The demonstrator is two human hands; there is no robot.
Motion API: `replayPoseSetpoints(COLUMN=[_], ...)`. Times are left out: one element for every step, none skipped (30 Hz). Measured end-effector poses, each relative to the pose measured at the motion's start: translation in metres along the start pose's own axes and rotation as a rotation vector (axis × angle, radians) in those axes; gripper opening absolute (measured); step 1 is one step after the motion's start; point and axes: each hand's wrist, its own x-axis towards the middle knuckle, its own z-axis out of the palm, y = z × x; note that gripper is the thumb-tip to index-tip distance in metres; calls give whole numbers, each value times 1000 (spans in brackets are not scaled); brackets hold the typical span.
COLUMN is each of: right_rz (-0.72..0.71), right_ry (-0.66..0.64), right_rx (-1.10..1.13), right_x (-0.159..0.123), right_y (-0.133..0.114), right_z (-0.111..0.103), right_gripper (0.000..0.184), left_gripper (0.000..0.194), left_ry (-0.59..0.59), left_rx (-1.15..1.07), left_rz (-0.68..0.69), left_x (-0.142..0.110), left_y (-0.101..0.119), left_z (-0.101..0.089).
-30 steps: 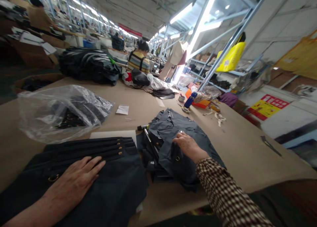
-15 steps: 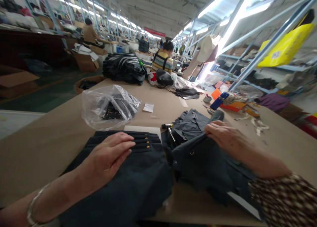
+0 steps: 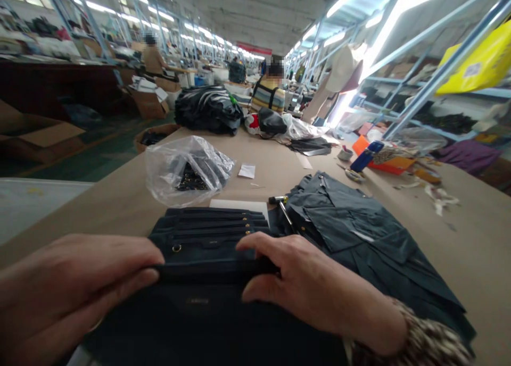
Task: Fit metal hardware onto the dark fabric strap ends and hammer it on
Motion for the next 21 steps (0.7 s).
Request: replayPoseSetpoints(right_rz=[52, 95, 137, 167, 186, 202, 213, 223, 230, 233, 231, 224, 213, 205, 204, 208, 214, 221, 226, 231, 233], right_ry=[-65, -125, -149, -141, -116, -75, -35, -5, 14, 23, 26, 33, 37, 39, 36, 28, 17, 7, 1, 0, 1], right_rx=[79, 166, 238, 266, 251, 201, 129, 54, -13, -71, -121, -169, -217, -263, -303, -330, -345, -352, -355, -355, -356], right_x=[8, 16, 23, 29, 35, 41, 46, 51, 55, 60, 64, 67, 70, 73, 76, 78, 79, 80, 81, 82, 82], right_y=[15, 31, 47, 61, 74, 85, 94, 101, 106, 110, 113, 115, 116, 117, 117, 118, 118, 118, 118, 119, 119], right_z=[8, 19, 31, 44, 57, 68, 77, 83, 88, 90, 91, 91, 91, 92, 92, 93, 95, 96, 98, 99, 100], right_gripper=[30, 23, 20, 20, 22, 24, 25, 27, 28, 29, 30, 31, 30, 30, 29, 29, 29, 29, 29, 28, 28], left_gripper=[30, 33, 33, 32, 31, 30, 30, 30, 31, 31, 31, 31, 31, 31, 31, 31, 31, 31, 31, 31, 30], left_ry=[-109, -206, -269, -308, -335, -355, -374, -386, -392, -397, -402, -405, -409, -417, -423, -428, -433, -439, -443, -430, -395], left_rx=[2, 14, 29, 53, 83, 113, 139, 163, 183, 203, 224, 250, 275, 297, 314, 328, 338, 346, 354, 377, 416], left_rz=[-53, -86, -126, -162, -183, -191, -190, -187, -185, -187, -195, -204, -210, -214, -215, -217, -216, -216, -221, -219, -207], left_x=[5, 11, 18, 26, 32, 39, 45, 50, 55, 59, 63, 66, 69, 71, 72, 73, 74, 74, 74, 74, 74], left_y=[-10, -19, -28, -36, -43, -49, -54, -59, -63, -67, -70, -74, -77, -79, -82, -84, -85, -85, -83, -79, -73], left_z=[3, 8, 15, 24, 34, 43, 52, 59, 66, 71, 75, 78, 81, 83, 86, 87, 88, 89, 89, 90, 90])
